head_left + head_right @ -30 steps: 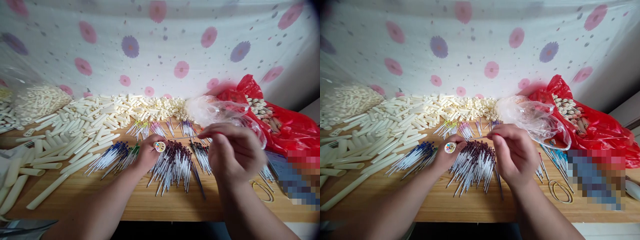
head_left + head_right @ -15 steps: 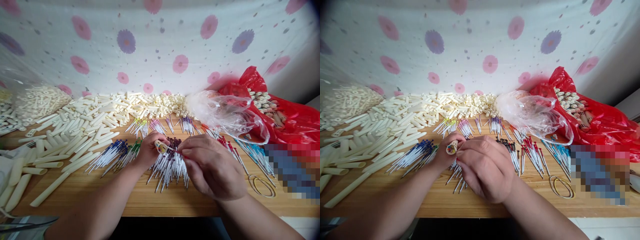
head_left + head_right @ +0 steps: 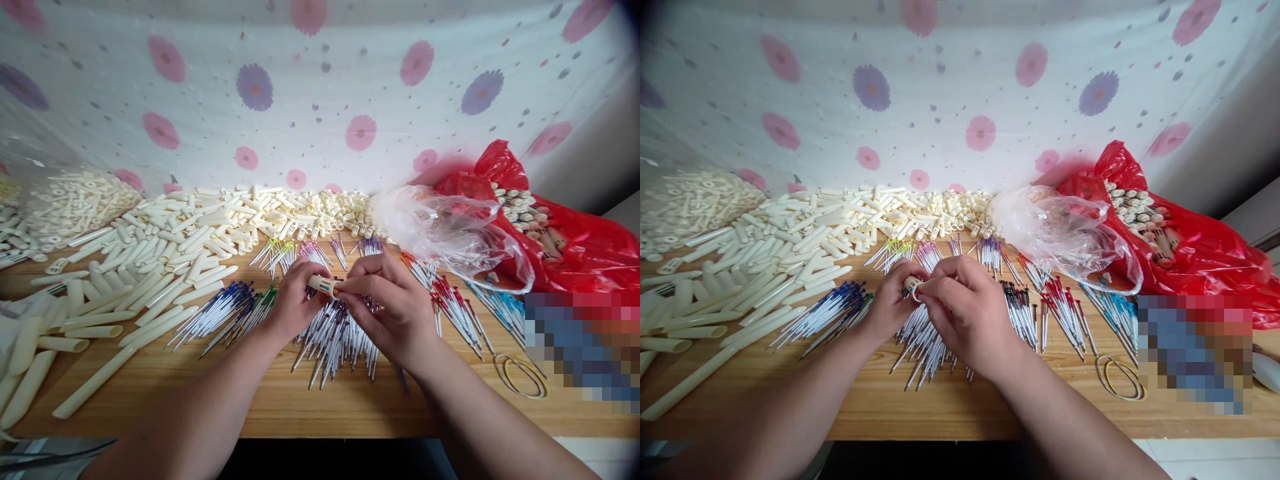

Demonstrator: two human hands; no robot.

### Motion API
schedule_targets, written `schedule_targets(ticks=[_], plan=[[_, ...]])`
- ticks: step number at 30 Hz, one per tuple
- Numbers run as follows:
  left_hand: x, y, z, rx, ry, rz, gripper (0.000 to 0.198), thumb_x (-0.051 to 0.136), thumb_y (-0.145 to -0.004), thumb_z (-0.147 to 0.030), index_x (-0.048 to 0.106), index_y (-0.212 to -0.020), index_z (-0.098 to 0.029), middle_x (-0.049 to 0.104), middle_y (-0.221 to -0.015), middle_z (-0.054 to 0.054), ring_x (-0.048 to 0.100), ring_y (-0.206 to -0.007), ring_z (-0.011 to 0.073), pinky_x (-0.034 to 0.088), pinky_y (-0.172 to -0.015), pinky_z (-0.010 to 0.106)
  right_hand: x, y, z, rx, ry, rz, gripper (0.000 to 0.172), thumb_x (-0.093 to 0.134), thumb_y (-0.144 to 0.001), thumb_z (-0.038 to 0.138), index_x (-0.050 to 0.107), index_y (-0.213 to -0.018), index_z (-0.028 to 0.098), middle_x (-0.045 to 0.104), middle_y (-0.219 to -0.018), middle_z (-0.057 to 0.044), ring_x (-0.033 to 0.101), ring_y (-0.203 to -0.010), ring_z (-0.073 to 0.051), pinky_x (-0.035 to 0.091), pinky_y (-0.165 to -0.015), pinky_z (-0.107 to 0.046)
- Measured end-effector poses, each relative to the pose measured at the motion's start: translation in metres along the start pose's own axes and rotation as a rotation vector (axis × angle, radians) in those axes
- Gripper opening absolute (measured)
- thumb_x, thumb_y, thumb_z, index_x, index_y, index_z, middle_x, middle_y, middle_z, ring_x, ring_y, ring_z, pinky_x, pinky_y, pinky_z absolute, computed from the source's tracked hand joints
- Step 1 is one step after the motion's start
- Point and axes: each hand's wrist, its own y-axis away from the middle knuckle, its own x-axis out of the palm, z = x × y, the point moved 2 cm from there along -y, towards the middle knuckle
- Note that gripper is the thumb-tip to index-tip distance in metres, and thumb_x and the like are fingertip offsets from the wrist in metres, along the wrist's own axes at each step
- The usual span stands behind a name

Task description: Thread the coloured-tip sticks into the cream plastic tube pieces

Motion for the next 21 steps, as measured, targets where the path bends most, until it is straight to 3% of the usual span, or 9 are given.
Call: schedule_targets(ticks=[6, 12, 21], plan=[[-0.003, 0.002, -0.002, 0.043, -0.085, 0.052, 0.046, 0.044, -0.083, -0.06, 0.052, -0.103, -0.019, 0.052, -0.095, 0.008, 0.051, -0.092, 0.0224, 0.042, -0.08, 0.035, -0.003, -0.003, -0.003, 0.083, -0.034, -0.047, 0.009, 0.063, -0.074, 0.007, 0.062, -0.074, 0.015, 0.052, -0.079, -0.003, 0.053, -0.073, -0.011, 0.044, -0.063, -0.025], [-0.004, 0.004, -0.001, 0.072, -0.167, 0.045, 0.058, 0.023, -0.086, -0.062, 0.049, -0.115, -0.019, 0.049, -0.099, 0.009, 0.048, -0.096, 0.023, 0.04, -0.085, 0.037, 0.0, -0.001, -0.004, 0.115, -0.054, -0.04, 0.007, 0.062, -0.075, 0.008, 0.063, -0.076, 0.014, 0.053, -0.081, -0.004, 0.054, -0.077, -0.013, 0.045, -0.066, -0.026], [-0.007, 0.002, -0.001, 0.054, -0.32, -0.091, 0.056, 0.025, -0.083, -0.066, 0.055, -0.092, -0.02, 0.047, -0.092, 0.007, 0.046, -0.089, 0.0224, 0.04, -0.08, 0.038, 0.009, 0.001, -0.007, 0.152, -0.124, -0.055, 0.009, 0.056, -0.08, 0.008, 0.062, -0.077, 0.014, 0.053, -0.084, -0.005, 0.053, -0.081, -0.014, 0.045, -0.07, -0.029]])
